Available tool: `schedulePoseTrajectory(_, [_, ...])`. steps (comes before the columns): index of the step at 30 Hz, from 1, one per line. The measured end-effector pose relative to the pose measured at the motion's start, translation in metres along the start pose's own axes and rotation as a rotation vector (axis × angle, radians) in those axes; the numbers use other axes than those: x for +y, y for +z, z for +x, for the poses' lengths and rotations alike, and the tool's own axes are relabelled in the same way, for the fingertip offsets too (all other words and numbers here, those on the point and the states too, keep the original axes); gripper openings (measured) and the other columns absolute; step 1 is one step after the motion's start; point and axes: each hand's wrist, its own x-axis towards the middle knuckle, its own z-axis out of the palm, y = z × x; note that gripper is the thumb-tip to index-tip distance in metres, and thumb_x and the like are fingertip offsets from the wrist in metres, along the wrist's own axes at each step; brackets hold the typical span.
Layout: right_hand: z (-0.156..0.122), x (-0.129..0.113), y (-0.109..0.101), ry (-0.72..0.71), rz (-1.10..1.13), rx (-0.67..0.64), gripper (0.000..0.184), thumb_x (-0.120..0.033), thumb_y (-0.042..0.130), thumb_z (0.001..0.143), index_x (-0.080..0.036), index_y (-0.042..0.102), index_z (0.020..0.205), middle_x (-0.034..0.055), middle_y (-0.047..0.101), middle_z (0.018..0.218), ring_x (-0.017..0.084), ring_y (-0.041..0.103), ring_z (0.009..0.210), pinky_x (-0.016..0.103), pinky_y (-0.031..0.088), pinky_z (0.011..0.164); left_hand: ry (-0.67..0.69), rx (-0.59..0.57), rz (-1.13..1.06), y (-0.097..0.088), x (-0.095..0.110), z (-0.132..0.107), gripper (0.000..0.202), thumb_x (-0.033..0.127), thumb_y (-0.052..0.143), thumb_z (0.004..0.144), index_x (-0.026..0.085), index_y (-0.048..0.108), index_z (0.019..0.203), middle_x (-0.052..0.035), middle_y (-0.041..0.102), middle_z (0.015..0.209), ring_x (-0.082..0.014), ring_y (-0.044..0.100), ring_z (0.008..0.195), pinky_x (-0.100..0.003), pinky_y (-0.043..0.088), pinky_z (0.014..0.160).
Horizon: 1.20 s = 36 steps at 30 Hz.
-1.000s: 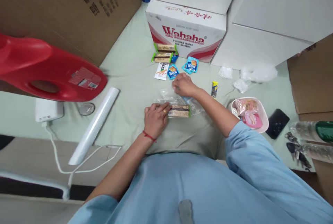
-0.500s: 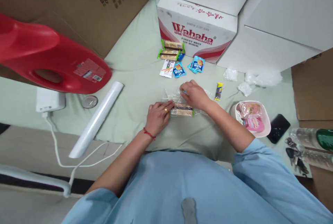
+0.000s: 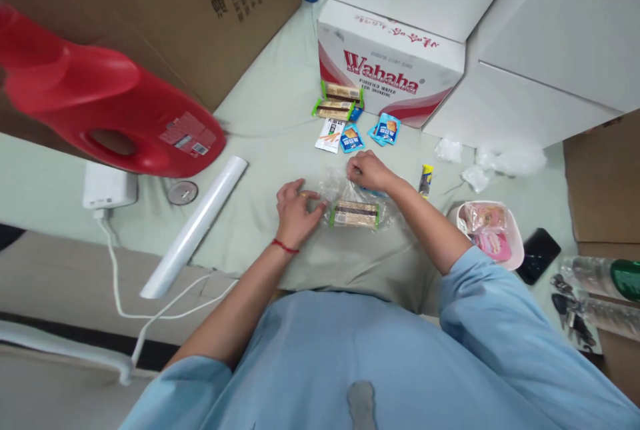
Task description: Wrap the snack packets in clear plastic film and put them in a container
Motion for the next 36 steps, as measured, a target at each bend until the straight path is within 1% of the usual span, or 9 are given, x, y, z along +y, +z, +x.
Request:
schedulePoseTrajectory(4, [-0.008,0.003,-0.009,-0.052,0.123,0.019,0.009,-0.021,0.061,0.088,-0.016,0.068,0.090,0.0089,0.071,0.094,0.021,0.060,0.090,0.031,0.042,0.088,-0.092,-0.126,-0.392,-0.003,0.006,0.008,0.021,0.040,0.065,0.080,0.022,0.055,0.078,-0.0123,0.068,0.124,-0.0261,0.069,0.106,-0.047,0.054,0.100])
schedulePoseTrajectory(9, [-0.017,-0.002,-0.010,0.047,0.166,-0.007,0.012,-0.023,0.057,0.091,-0.016,0.065,0.095,0.0049,0.068,0.084,0.018,0.056,0.074,0.028,0.037,0.072,-0.277,-0.124,-0.510,-0.009,0.009,0.013,0.043,0.045,0.074,0.073,0.023,0.050,0.100,-0.0082,0.070,0.119,-0.0151,0.068,0.074,-0.034,0.054,0.076])
schedulePoseTrajectory(14, [-0.016,-0.006,-0.009,0.080,0.181,0.003,0.012,-0.024,0.057,0.091,-0.016,0.064,0.097,0.0057,0.070,0.088,0.019,0.058,0.077,0.028,0.038,0.074,-0.260,-0.138,-0.163,-0.006,0.020,0.023,0.069,0.047,0.085,0.065,0.021,0.056,0.122,-0.0073,0.072,0.110,-0.0216,0.067,0.081,-0.036,0.052,0.081])
schedulePoseTrajectory(18, [-0.023,-0.015,-0.015,0.037,0.206,0.058,0.012,-0.025,0.057,0.092,-0.016,0.064,0.095,0.0058,0.067,0.090,0.018,0.056,0.078,0.028,0.041,0.076,-0.278,-0.164,-0.041,0.000,0.020,0.038,0.040,0.041,0.084,0.064,0.022,0.067,0.095,-0.0027,0.065,0.076,-0.0271,0.064,0.080,-0.036,0.046,0.077])
schedulePoseTrajectory(21, [-0.044,-0.031,-0.015,-0.091,0.208,0.064,0.018,-0.025,0.051,0.098,-0.017,0.067,0.100,0.0067,0.065,0.094,0.019,0.058,0.086,0.029,0.044,0.081,-0.286,-0.170,-0.138,0.002,0.012,0.045,0.022,0.034,0.081,0.061,0.024,0.065,0.070,-0.0014,0.059,0.065,-0.0239,0.058,0.074,-0.032,0.041,0.070])
schedulePoseTrajectory(23, [-0.063,-0.044,-0.009,-0.198,0.158,-0.023,0.024,-0.023,0.047,0.102,-0.018,0.070,0.107,0.0074,0.065,0.100,0.019,0.060,0.090,0.028,0.044,0.081,-0.299,-0.176,-0.209,0.001,0.007,0.046,0.018,0.035,0.078,0.061,0.023,0.065,0.066,-0.0008,0.058,0.062,-0.0209,0.054,0.069,-0.030,0.037,0.065])
schedulePoseTrajectory(28, [-0.104,-0.065,0.019,-0.231,-0.124,-0.231,0.026,-0.017,0.048,0.105,-0.022,0.073,0.102,0.0062,0.067,0.100,0.019,0.057,0.082,0.028,0.037,0.071,-0.365,-0.236,-0.421,-0.009,0.002,0.041,0.029,0.041,0.066,0.064,0.020,0.072,0.084,0.0005,0.057,0.061,-0.0153,0.046,0.056,-0.028,0.034,0.055])
schedulePoseTrajectory(33, [-0.114,-0.067,0.033,-0.187,-0.140,-0.134,0.024,-0.017,0.046,0.106,-0.020,0.069,0.101,0.0085,0.069,0.103,0.021,0.059,0.091,0.030,0.041,0.078,-0.431,-0.251,-0.674,-0.025,0.005,0.032,0.025,0.040,0.067,0.059,0.019,0.067,0.073,-0.0017,0.059,0.064,-0.0143,0.050,0.058,-0.027,0.037,0.055])
schedulePoseTrajectory(36, [-0.116,-0.067,0.038,-0.147,-0.030,-0.051,0.021,-0.015,0.050,0.101,-0.017,0.064,0.116,0.0108,0.069,0.105,0.023,0.061,0.093,0.032,0.045,0.082,-0.437,-0.203,-0.689,-0.027,0.010,0.030,0.026,0.047,0.061,0.068,0.022,0.056,0.063,-0.0007,0.055,0.063,-0.0149,0.050,0.061,-0.027,0.040,0.056])
